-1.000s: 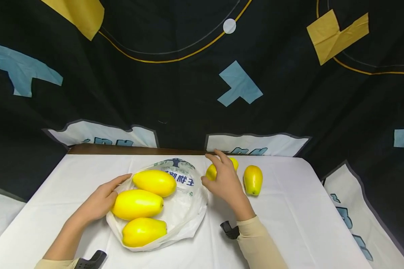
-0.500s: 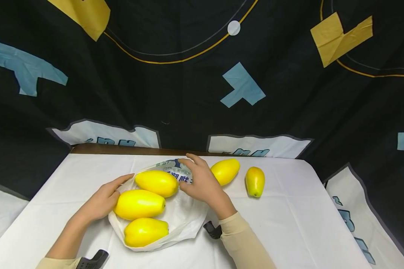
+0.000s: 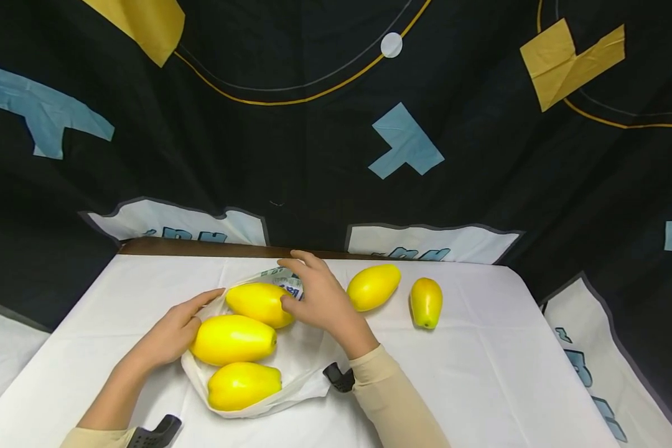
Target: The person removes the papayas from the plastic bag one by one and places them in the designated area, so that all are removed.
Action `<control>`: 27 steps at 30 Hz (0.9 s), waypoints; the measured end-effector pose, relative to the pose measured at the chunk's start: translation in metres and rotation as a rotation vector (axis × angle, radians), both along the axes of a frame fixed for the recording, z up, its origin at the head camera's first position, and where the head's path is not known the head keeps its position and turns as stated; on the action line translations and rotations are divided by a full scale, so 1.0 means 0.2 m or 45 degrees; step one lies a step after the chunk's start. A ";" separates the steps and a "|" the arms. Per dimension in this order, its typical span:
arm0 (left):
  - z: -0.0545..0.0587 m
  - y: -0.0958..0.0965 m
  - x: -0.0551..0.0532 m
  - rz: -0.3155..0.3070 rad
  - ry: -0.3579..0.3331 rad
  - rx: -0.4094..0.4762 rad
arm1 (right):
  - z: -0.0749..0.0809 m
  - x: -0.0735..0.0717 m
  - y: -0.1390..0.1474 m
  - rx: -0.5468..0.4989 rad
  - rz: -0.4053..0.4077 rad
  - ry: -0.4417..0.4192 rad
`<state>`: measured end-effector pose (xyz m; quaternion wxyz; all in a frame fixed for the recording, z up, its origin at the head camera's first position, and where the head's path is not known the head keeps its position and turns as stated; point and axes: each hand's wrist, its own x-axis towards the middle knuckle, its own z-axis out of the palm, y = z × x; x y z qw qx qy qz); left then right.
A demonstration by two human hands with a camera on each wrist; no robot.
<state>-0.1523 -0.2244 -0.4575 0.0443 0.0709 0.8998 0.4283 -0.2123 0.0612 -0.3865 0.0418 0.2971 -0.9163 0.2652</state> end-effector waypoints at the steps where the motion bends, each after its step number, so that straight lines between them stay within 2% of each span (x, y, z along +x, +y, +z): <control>1: 0.00 0.00 0.00 0.000 0.001 -0.001 | -0.01 -0.01 -0.01 0.001 0.013 -0.003; 9: -0.01 0.00 0.00 0.004 0.008 -0.001 | -0.07 -0.03 -0.07 0.049 0.158 -0.078; 15: 0.00 0.00 0.00 0.010 -0.006 -0.007 | -0.14 -0.05 -0.10 0.095 0.273 -0.060; 27: 0.01 0.00 -0.01 0.013 -0.027 -0.006 | -0.21 -0.05 -0.11 0.130 0.296 -0.149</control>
